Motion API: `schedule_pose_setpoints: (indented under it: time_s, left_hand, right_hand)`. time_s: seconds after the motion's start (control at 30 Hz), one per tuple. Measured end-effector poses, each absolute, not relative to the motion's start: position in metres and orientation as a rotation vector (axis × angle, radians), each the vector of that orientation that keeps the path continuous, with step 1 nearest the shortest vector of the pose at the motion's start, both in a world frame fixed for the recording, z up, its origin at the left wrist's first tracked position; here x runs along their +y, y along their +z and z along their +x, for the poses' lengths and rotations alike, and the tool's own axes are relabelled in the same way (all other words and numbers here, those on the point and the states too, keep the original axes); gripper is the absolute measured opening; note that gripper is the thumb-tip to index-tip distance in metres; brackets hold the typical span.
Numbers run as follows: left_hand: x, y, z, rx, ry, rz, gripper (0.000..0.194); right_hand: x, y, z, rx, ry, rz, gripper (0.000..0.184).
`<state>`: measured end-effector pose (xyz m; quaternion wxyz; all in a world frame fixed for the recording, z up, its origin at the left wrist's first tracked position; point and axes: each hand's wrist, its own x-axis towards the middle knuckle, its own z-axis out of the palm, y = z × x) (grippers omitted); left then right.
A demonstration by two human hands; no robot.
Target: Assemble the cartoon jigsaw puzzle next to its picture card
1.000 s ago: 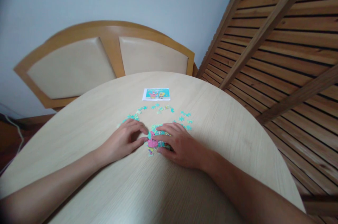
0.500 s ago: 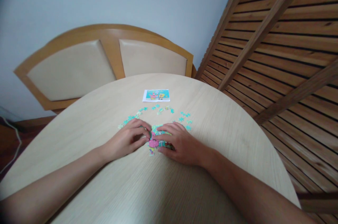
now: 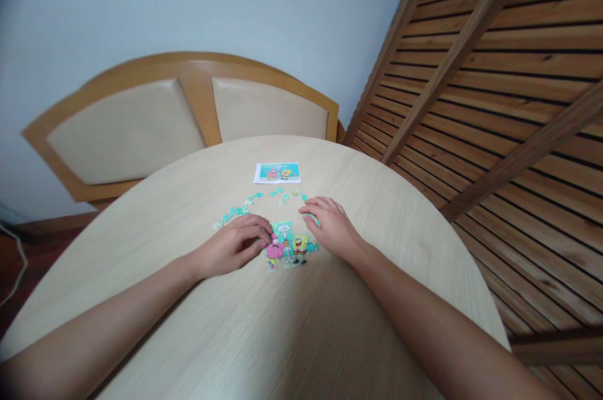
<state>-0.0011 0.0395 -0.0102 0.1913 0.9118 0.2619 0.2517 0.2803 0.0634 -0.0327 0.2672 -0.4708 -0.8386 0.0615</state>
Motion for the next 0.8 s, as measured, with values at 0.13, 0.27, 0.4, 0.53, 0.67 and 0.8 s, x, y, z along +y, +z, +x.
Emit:
schedule_pose_setpoints:
  time_s: [0.13, 0.27, 0.4, 0.53, 0.67, 0.8]
  left_hand:
    - [0.041, -0.01, -0.001, 0.745, 0.713, 2.571, 0.013]
    - [0.041, -0.012, -0.001, 0.748, 0.736, 2.579, 0.012]
    - [0.042, -0.012, -0.001, 0.751, 0.738, 2.58, 0.011]
    - [0.041, -0.011, -0.001, 0.758, 0.741, 2.571, 0.012]
    - [0.039, -0.011, -0.001, 0.766, 0.75, 2.567, 0.012]
    - [0.036, -0.011, -0.002, 0.78, 0.746, 2.585, 0.012]
  right_hand:
    - [0.071, -0.035, 0.286, -2.149, 0.098, -1.363, 0.02]
    - [0.073, -0.031, 0.282, -2.18, 0.008, -1.419, 0.027]
    - [0.078, -0.026, 0.271, -2.299, -0.023, -1.342, 0.037]
    - [0.081, -0.022, 0.261, -2.369, -0.009, -1.426, 0.041]
    - [0.072, -0.015, 0.263, -2.399, -0.041, -1.402, 0.032]
    - [0.055, -0.002, 0.272, -2.51, -0.031, -1.332, 0.024]
